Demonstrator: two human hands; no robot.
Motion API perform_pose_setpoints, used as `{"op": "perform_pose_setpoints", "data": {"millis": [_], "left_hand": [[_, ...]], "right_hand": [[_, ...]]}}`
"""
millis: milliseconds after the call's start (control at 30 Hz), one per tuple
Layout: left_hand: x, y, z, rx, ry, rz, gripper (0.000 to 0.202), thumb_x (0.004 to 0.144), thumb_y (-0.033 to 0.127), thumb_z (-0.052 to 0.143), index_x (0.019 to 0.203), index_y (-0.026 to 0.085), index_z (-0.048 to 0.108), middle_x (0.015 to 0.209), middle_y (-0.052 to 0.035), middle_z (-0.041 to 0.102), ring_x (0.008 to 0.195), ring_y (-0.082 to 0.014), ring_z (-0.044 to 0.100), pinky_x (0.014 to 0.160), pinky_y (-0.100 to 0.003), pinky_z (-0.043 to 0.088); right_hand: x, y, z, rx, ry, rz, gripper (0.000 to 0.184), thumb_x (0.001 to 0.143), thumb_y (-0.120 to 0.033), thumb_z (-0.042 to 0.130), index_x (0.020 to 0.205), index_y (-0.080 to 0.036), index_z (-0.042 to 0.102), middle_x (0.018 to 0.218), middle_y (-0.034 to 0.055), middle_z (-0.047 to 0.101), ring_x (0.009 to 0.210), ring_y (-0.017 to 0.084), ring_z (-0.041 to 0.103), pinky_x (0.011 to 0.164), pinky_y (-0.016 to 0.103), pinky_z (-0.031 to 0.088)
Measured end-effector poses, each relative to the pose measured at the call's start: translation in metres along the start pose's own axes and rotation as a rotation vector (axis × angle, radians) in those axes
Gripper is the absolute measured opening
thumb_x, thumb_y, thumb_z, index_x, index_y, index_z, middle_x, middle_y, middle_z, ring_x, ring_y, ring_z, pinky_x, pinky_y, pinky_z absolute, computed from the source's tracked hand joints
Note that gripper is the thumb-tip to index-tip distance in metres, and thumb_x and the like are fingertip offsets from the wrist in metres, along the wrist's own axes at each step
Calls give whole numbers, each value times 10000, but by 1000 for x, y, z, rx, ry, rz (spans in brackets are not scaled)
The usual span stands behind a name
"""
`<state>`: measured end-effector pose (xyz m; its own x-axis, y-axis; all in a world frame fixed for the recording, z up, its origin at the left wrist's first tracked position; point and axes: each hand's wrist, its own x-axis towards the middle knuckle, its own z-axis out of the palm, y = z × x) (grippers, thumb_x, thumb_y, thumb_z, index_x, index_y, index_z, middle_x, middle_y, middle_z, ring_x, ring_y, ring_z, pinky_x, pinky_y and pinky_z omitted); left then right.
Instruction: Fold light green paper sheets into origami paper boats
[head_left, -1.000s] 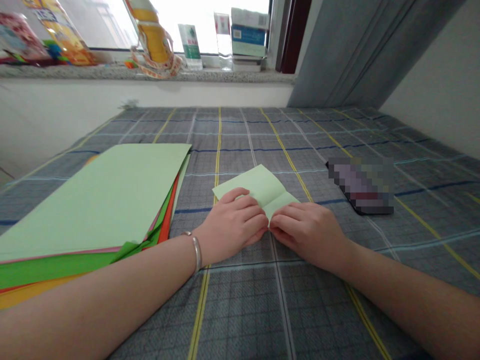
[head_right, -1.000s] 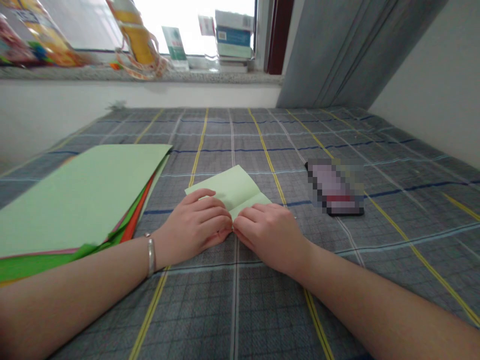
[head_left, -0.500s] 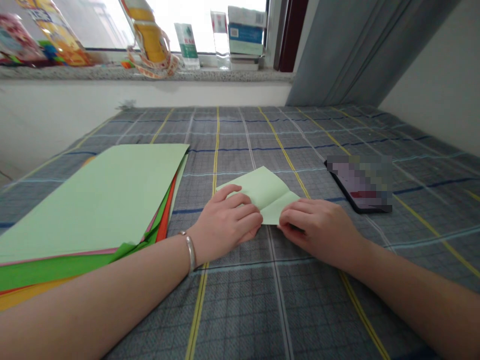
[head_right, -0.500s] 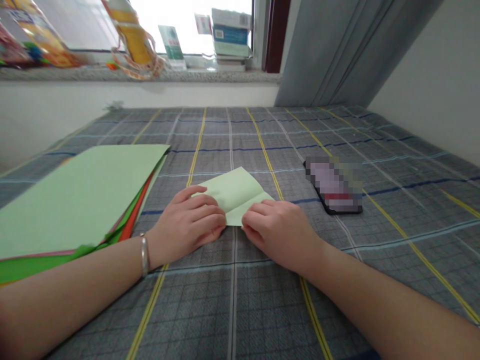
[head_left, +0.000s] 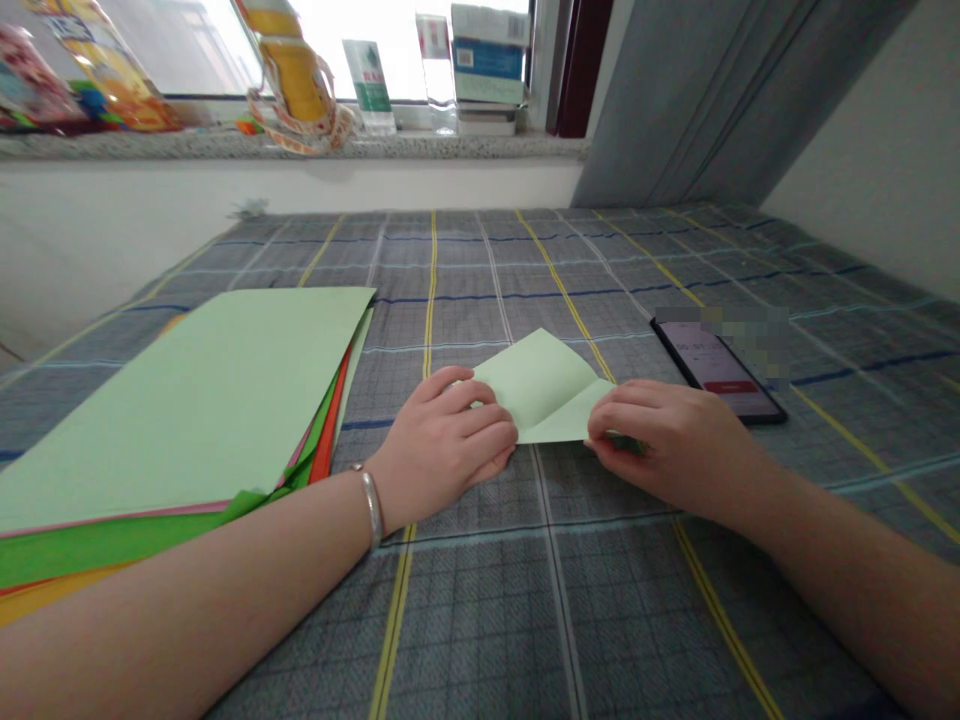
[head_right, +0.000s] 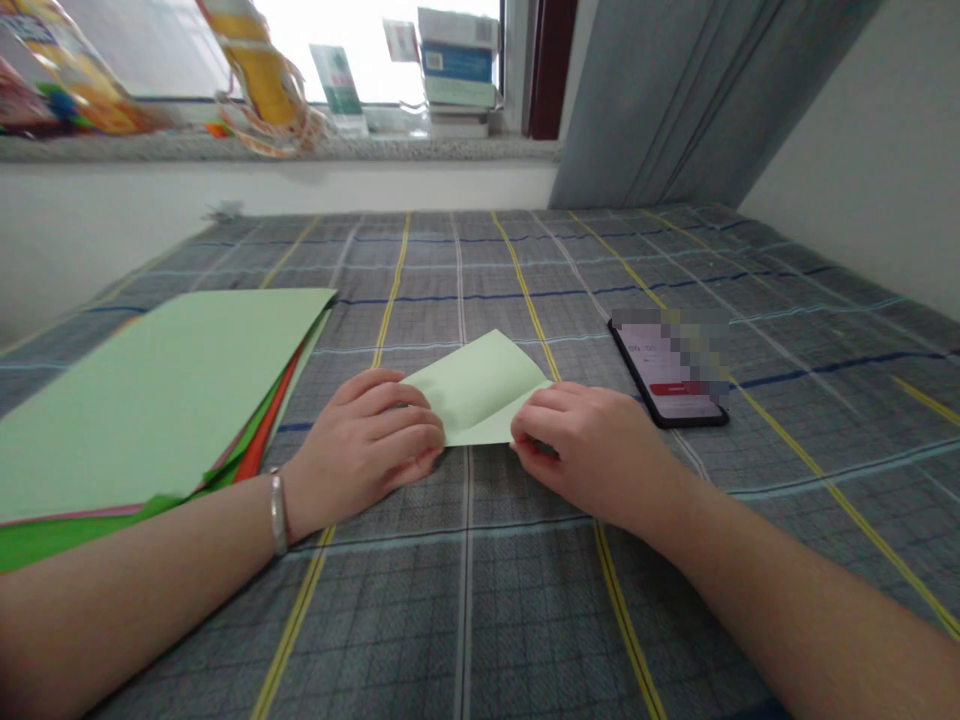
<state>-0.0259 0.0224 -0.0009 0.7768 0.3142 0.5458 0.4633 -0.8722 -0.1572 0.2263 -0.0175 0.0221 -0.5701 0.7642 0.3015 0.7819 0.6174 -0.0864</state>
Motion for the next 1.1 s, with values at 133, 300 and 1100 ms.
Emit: {"op": "perform_pose_setpoints", "data": {"millis": [133, 300, 1100], "left_hand": [[0, 0, 1, -1, 5, 0, 80, 871, 229, 566, 803, 213, 605, 807, 46, 686, 854, -151, 589, 926, -370, 401], [0, 0, 1, -16, -1, 0, 88, 875, 224, 552, 803, 207, 600, 820, 33, 682, 846, -152, 589, 930, -373, 407], [1, 2, 2, -128, -83, 40, 118, 928, 264, 524, 940, 227, 636, 979, 42, 712, 900, -134, 615, 974, -355, 378]], "right_hand": [[0, 2, -1, 16, -13, -14, 77, 828, -189, 564, 768, -213, 607, 838, 1, 668, 809, 161, 606, 712, 271, 424], [-1, 4, -2, 15, -25, -24, 77, 826, -189, 552, 768, -215, 596, 838, 0, 663, 807, 163, 602, 706, 275, 421], [4, -15, 19, -72, 112, -166, 149, 888, -213, 491, 787, -189, 598, 787, 10, 669, 752, 156, 599, 689, 289, 415]]}}
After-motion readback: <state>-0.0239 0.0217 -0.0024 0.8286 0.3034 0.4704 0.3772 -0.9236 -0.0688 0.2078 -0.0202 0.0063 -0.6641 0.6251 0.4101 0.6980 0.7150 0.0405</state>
